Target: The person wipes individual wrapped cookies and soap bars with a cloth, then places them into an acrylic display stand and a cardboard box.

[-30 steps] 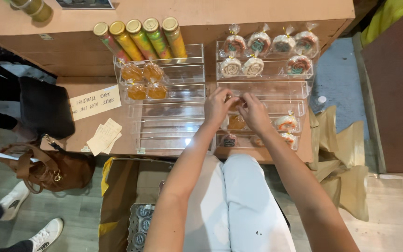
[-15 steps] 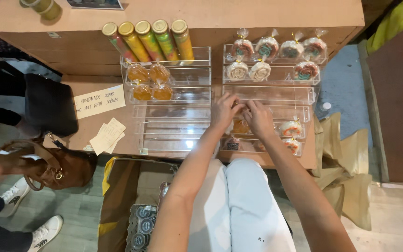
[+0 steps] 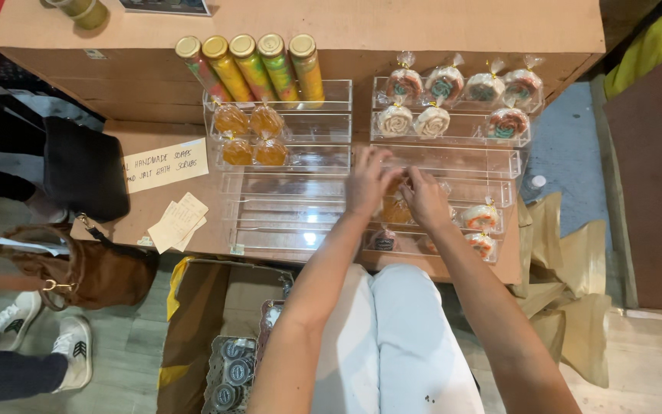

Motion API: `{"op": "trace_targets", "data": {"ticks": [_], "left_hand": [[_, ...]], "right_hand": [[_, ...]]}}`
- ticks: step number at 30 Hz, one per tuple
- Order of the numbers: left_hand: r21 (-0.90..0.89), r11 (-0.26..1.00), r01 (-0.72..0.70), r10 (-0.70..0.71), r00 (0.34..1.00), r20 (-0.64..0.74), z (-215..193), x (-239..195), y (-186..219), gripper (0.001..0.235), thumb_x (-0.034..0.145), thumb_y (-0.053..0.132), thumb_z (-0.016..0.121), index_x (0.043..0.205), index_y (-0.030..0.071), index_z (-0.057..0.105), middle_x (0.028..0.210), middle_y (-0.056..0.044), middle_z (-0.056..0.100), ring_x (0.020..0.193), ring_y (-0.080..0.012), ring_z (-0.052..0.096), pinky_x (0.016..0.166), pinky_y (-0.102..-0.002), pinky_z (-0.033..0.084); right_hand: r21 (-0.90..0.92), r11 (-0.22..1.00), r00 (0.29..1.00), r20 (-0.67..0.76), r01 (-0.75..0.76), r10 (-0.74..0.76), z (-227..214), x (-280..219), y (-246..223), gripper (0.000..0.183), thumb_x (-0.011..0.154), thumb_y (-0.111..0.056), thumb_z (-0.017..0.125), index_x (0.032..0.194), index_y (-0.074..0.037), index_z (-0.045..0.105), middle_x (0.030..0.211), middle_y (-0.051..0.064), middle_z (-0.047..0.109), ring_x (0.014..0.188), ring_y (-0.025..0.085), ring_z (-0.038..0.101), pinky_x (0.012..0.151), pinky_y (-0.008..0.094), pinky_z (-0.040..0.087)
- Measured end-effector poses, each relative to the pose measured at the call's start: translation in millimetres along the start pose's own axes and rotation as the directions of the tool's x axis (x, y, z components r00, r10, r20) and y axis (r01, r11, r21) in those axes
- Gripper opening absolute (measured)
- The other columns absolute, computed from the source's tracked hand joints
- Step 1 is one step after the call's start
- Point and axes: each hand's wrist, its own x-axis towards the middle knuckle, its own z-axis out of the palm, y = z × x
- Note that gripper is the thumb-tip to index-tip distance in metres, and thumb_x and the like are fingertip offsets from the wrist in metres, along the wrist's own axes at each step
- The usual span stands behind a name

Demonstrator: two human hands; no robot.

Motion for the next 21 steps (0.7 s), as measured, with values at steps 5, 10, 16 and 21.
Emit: {"op": "trace_targets", "data": {"ticks": [5,10,16,21], "left_hand": [[-0.128,0.963,0.235,-0.267,0.882,-0.389,-78.1,33.5,-5.7,0.036,0.089,0.027,0.082,0.116,0.015,0.061,0.122,-0.013,0.055,0.12,-0.0368,0.058,0.103,-0.048,0.049],[0.068,0.817,0.573,-0.478,0.737,-0.478,-138.0,52.0,-51.4,0.059,0.084,0.029,0.088,0.126,0.016,0.051,0.127,-0.009,0.049,0.117,-0.0362,0.063,0.096,-0.052,0.058],[0.38,0.75,0.542,-0.423,0.834,-0.354,-153.1,57.6,-84.5,0.043,0.077,0.045,0.087,0.099,0.021,0.059,0.103,0.002,0.056,0.094,-0.0324,0.071,0.078,-0.053,0.06],[0.418,0.74,0.527,-0.485,0.849,-0.211,-156.9,57.9,-107.4,0.026,0.083,0.03,0.083,0.09,0.023,0.059,0.094,0.004,0.063,0.097,-0.0299,0.071,0.081,-0.051,0.058]], "right_hand": [[-0.025,1.0,0.994,-0.106,0.011,-0.014,-17.4,-3.4,-18.9,0.024,0.096,-0.028,0.07,0.115,-0.019,0.059,0.095,0.008,0.069,0.095,0.029,0.072,0.081,0.045,0.059],[-0.066,0.991,0.91,-0.393,0.116,-0.132,-12.0,5.0,-39.4,0.013,0.094,-0.016,0.071,0.105,-0.017,0.063,0.087,0.003,0.061,0.086,0.025,0.07,0.072,0.036,0.058],[0.2,0.952,0.957,-0.224,0.23,-0.184,4.2,37.2,-118.5,0.018,0.092,-0.013,0.069,0.109,-0.013,0.065,0.097,0.01,0.064,0.096,0.036,0.069,0.08,0.048,0.058],[0.343,0.926,0.986,0.007,0.157,-0.169,22.0,62.9,-175.3,0.033,0.09,-0.012,0.068,0.122,-0.012,0.062,0.113,0.017,0.067,0.108,0.042,0.068,0.092,0.052,0.056]]}}
